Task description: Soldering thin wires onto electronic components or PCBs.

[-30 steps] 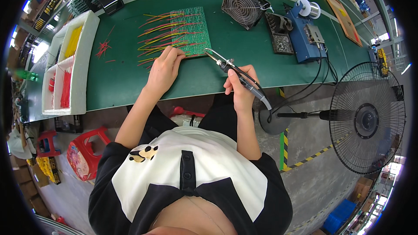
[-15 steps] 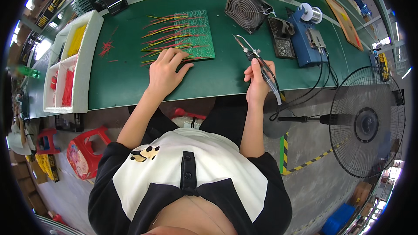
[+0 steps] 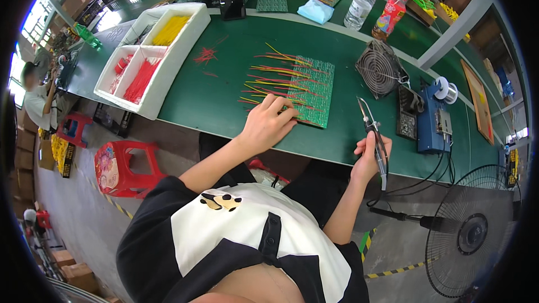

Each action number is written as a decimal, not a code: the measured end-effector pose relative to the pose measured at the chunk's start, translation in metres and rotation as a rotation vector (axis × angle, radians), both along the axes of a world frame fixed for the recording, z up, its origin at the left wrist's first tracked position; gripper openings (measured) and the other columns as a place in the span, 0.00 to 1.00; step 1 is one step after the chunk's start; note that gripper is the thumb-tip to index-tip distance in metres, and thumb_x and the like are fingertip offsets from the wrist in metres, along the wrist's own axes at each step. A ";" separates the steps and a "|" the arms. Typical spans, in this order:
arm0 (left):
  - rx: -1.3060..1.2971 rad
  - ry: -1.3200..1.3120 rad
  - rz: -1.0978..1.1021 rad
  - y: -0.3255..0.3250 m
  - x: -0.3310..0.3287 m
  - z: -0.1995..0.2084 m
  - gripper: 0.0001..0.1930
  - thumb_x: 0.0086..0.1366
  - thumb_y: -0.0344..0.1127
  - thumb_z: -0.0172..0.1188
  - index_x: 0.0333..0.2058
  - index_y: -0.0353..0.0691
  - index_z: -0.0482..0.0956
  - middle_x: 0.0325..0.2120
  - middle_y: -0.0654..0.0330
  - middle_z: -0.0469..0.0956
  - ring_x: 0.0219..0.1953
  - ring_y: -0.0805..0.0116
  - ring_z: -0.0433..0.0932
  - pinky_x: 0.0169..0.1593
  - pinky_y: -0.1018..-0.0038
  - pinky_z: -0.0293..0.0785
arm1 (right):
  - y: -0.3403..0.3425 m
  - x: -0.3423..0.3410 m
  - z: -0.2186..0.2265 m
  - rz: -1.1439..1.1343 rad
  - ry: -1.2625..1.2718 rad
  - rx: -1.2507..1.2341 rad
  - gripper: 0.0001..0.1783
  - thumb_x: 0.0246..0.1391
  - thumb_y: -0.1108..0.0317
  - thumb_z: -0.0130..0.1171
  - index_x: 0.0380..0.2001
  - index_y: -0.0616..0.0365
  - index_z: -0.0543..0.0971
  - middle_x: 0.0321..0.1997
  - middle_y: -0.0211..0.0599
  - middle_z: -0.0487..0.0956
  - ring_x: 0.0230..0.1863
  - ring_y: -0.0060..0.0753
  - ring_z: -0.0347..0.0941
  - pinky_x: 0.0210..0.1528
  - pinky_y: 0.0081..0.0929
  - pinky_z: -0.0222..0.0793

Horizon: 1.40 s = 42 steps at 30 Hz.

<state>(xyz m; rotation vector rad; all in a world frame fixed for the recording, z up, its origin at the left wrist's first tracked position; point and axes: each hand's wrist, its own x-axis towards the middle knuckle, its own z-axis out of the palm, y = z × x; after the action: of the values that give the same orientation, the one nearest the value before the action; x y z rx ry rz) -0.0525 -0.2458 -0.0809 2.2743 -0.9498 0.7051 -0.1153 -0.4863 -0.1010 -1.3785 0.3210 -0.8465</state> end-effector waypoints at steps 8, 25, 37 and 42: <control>-0.526 -0.417 -0.374 0.021 -0.068 0.168 0.13 0.36 0.31 0.64 0.27 0.44 0.81 0.20 0.63 0.72 0.18 0.70 0.68 0.18 0.79 0.63 | 0.002 0.012 0.000 0.031 -0.002 -0.010 0.10 0.53 0.69 0.59 0.29 0.60 0.68 0.17 0.33 0.71 0.13 0.17 0.62 0.16 0.13 0.56; -0.291 -0.489 -0.225 0.088 -0.137 0.246 0.04 0.41 0.42 0.63 0.20 0.57 0.80 0.18 0.70 0.65 0.23 0.72 0.60 0.24 0.76 0.57 | 0.006 0.006 -0.003 0.037 0.001 0.019 0.09 0.53 0.70 0.58 0.29 0.59 0.67 0.16 0.33 0.71 0.12 0.17 0.62 0.16 0.13 0.58; 0.534 -0.439 -0.112 0.135 -0.158 0.304 0.15 0.46 0.26 0.61 0.37 0.33 0.79 0.46 0.61 0.70 0.35 0.62 0.71 0.29 0.74 0.65 | 0.005 0.015 0.009 -0.017 0.022 -0.029 0.09 0.53 0.70 0.58 0.29 0.59 0.67 0.16 0.32 0.71 0.12 0.17 0.62 0.16 0.13 0.58; 0.380 -0.667 -0.045 0.152 -0.158 0.292 0.15 0.50 0.27 0.51 0.38 0.34 0.76 0.42 0.54 0.70 0.30 0.62 0.68 0.27 0.73 0.62 | 0.007 0.007 0.003 -0.048 0.031 -0.025 0.10 0.53 0.70 0.58 0.29 0.59 0.67 0.16 0.32 0.71 0.12 0.16 0.62 0.16 0.13 0.58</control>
<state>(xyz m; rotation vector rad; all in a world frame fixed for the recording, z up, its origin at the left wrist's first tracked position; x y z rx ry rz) -0.2105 -0.0939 0.2107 2.3534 -1.5407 1.4137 -0.1087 -0.4794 -0.0977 -1.4130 0.3699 -0.8715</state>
